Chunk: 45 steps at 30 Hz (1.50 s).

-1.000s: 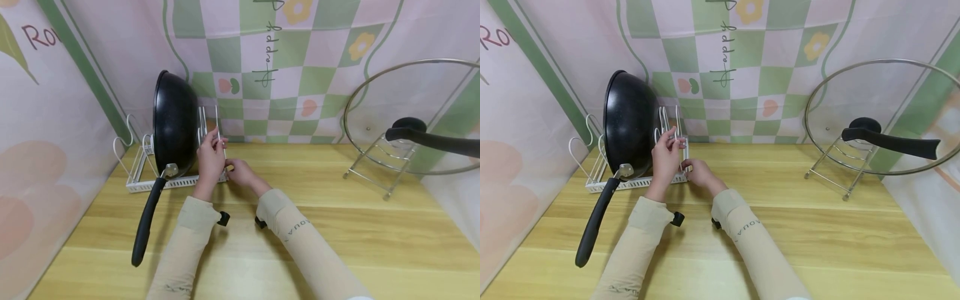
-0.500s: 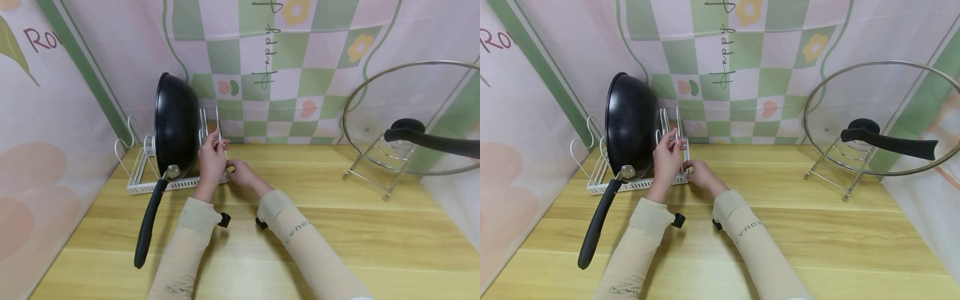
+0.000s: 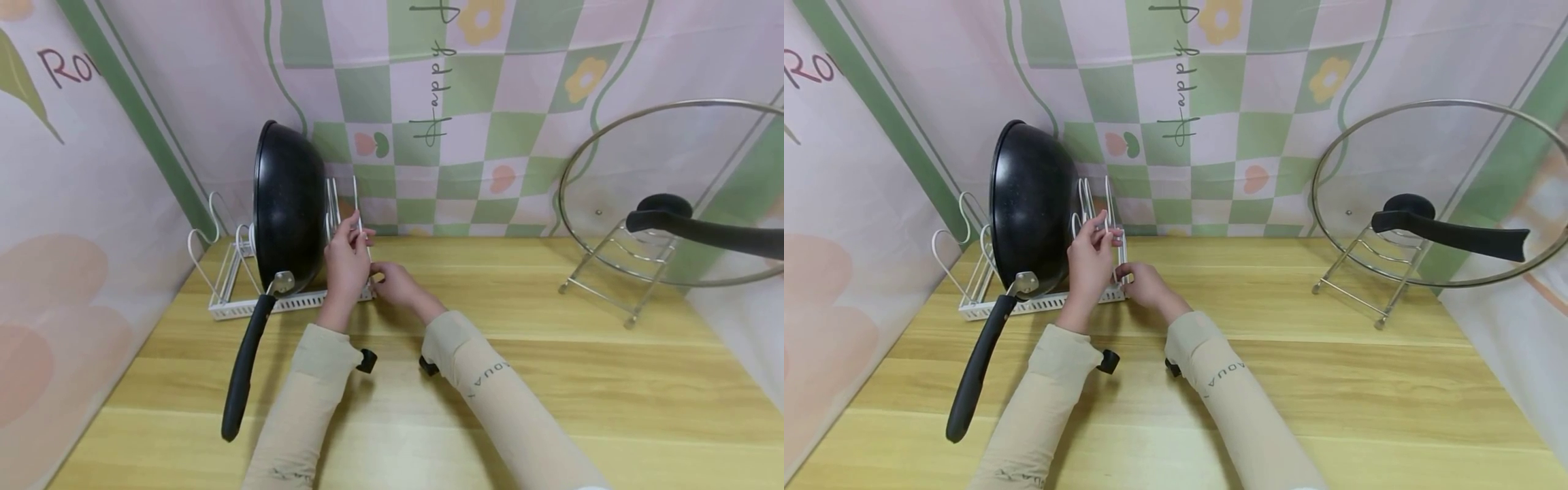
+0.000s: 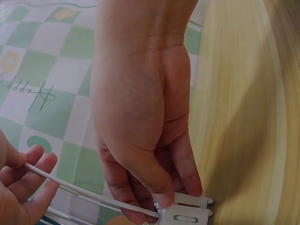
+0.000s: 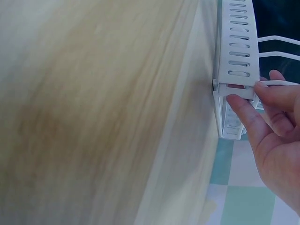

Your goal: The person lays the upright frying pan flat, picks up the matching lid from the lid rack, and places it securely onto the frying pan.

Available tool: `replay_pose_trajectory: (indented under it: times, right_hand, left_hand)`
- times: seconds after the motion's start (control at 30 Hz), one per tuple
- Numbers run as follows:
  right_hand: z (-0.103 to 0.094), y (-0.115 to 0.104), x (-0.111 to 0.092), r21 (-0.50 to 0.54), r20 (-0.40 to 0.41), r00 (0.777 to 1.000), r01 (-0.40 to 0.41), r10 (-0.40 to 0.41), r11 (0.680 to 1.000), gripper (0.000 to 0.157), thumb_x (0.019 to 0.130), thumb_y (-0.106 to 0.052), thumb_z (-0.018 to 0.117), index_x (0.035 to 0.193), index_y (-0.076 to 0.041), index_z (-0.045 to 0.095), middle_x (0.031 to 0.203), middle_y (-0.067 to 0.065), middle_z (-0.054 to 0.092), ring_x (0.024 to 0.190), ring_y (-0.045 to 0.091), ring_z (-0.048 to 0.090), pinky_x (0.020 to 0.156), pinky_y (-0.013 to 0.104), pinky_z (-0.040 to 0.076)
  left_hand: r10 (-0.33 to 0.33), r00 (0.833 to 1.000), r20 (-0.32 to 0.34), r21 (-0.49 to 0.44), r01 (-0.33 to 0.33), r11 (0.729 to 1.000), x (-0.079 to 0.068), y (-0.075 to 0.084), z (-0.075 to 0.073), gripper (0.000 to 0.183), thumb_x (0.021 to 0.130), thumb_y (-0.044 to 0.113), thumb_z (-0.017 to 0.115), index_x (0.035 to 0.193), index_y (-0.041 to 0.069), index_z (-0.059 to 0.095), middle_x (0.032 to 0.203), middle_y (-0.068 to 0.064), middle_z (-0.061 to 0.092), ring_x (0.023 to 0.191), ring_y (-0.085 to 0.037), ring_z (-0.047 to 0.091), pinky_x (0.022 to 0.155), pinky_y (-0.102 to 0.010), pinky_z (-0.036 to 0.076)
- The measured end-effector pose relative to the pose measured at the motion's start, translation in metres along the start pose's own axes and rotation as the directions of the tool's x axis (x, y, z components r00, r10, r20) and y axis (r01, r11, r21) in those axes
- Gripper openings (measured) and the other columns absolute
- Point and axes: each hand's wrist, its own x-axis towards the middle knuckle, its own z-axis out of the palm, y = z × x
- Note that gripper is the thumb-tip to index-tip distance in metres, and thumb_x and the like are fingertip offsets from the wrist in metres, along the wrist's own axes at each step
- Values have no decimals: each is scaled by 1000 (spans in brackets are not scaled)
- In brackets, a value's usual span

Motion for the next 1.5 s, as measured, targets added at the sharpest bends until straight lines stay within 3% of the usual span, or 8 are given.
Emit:
replay_pose_trajectory:
  times: [0.57,1.03,1.5]
  right_hand:
    - [-3,4,-1,0,-2,1000,-17,17,1000,31,97,6,58,127,7,65,133,22,63,118,35,64,93,40,56]
    - [-5,6,-2,20,-10,1000,-26,26,999,38,94,10,57,131,8,63,135,23,61,123,35,60,95,40,55]
    - [-9,8,-3,28,-27,998,-63,64,998,37,95,8,56,131,6,64,132,22,64,106,30,67,87,37,57]
  left_hand:
    - [3,1000,5,-7,-3,1000,-1,0,5,41,104,-2,54,145,2,54,107,-14,74,98,-29,71,86,-40,57]
    - [23,1000,2,-9,-23,1000,0,-3,10,40,104,-3,53,145,0,54,106,-15,74,98,-34,71,81,-42,57]
    - [31,999,-18,11,-30,999,1,-2,17,41,105,-2,54,146,1,53,107,-14,74,98,-32,71,79,-42,57]
